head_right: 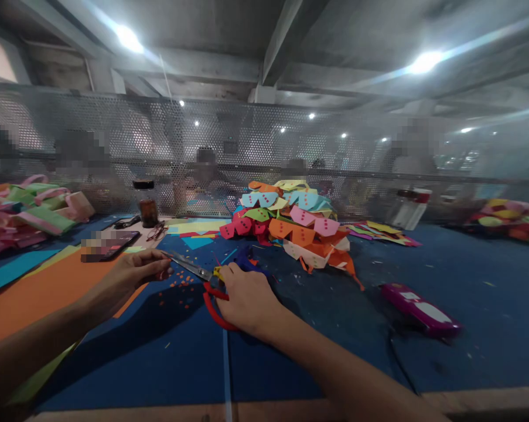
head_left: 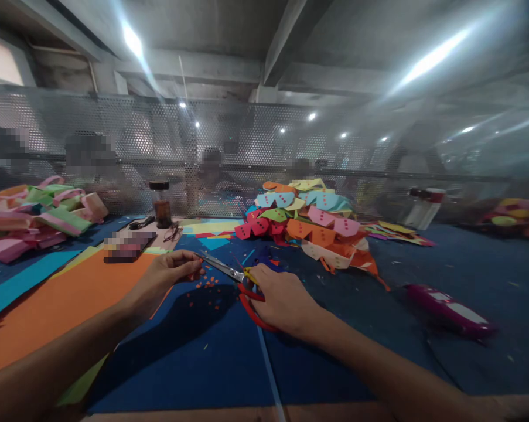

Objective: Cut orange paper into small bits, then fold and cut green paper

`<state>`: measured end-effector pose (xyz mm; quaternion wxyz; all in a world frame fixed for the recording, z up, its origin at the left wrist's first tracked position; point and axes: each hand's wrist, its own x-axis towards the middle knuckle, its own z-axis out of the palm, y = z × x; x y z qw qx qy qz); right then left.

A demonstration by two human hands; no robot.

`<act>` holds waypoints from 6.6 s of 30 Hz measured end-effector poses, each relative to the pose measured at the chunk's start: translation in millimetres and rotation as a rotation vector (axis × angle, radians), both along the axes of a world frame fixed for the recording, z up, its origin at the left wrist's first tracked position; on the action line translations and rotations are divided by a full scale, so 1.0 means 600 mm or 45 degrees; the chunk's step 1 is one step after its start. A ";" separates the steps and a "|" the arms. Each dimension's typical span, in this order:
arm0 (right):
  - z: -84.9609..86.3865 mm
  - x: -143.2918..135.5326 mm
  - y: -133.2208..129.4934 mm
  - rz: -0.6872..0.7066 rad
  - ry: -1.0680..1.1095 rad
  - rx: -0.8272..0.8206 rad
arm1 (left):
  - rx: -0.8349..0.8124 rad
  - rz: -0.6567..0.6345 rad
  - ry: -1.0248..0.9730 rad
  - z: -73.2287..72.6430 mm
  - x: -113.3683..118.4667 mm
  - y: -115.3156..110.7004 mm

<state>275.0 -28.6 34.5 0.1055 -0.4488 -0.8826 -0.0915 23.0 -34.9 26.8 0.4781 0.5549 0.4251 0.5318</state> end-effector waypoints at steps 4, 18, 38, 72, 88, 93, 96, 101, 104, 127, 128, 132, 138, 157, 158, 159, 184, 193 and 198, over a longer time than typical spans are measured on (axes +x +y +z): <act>-0.002 0.001 -0.001 -0.010 -0.003 -0.011 | 0.005 -0.018 -0.015 -0.002 -0.002 0.002; 0.013 -0.003 -0.007 0.018 0.019 -0.061 | -0.019 -0.007 -0.041 -0.005 -0.001 0.006; 0.013 -0.004 -0.006 -0.042 -0.054 -0.048 | -0.012 -0.005 -0.014 -0.006 -0.001 0.005; 0.011 -0.003 -0.004 -0.039 -0.057 -0.059 | -0.021 -0.011 0.083 -0.005 -0.005 0.006; 0.007 -0.003 0.000 -0.072 -0.013 -0.016 | -0.077 -0.011 -0.036 -0.015 -0.007 0.014; 0.007 -0.002 0.000 -0.075 -0.009 -0.028 | -0.085 -0.042 -0.046 -0.015 -0.010 0.014; 0.006 -0.001 0.001 -0.054 0.005 -0.019 | -0.089 0.007 -0.011 -0.014 -0.011 0.015; 0.002 0.001 0.001 0.021 0.028 -0.044 | -0.086 0.033 -0.006 -0.010 -0.008 0.012; 0.001 0.001 -0.001 0.033 0.051 -0.042 | -0.075 0.018 0.003 -0.009 -0.007 0.010; 0.008 -0.003 -0.005 -0.002 0.009 -0.063 | -0.062 -0.004 -0.017 -0.011 -0.007 0.010; 0.009 -0.003 -0.005 -0.005 0.003 -0.064 | -0.061 -0.004 -0.019 -0.012 -0.008 0.010; 0.012 -0.004 -0.006 -0.021 -0.015 -0.052 | -0.064 -0.003 -0.013 -0.013 -0.008 0.012; 0.011 -0.004 -0.006 -0.028 -0.041 -0.024 | -0.054 0.009 -0.013 -0.007 -0.004 0.007; 0.011 -0.005 -0.006 -0.058 -0.082 -0.043 | -0.057 0.014 -0.024 -0.008 -0.004 0.008; 0.011 -0.005 -0.006 -0.061 -0.083 -0.043 | -0.058 0.017 -0.022 -0.008 -0.004 0.008; 0.012 -0.005 -0.007 -0.063 -0.082 -0.041 | -0.057 0.017 -0.019 -0.008 -0.004 0.009; 0.009 -0.002 -0.003 -0.039 -0.012 -0.049 | -0.105 -0.011 -0.040 -0.005 -0.004 0.006; 0.005 0.000 -0.003 0.005 0.060 -0.040 | -0.098 -0.007 -0.041 -0.001 -0.004 0.005; 0.004 -0.001 -0.003 -0.022 0.006 -0.026 | -0.089 -0.018 -0.067 -0.004 -0.006 0.007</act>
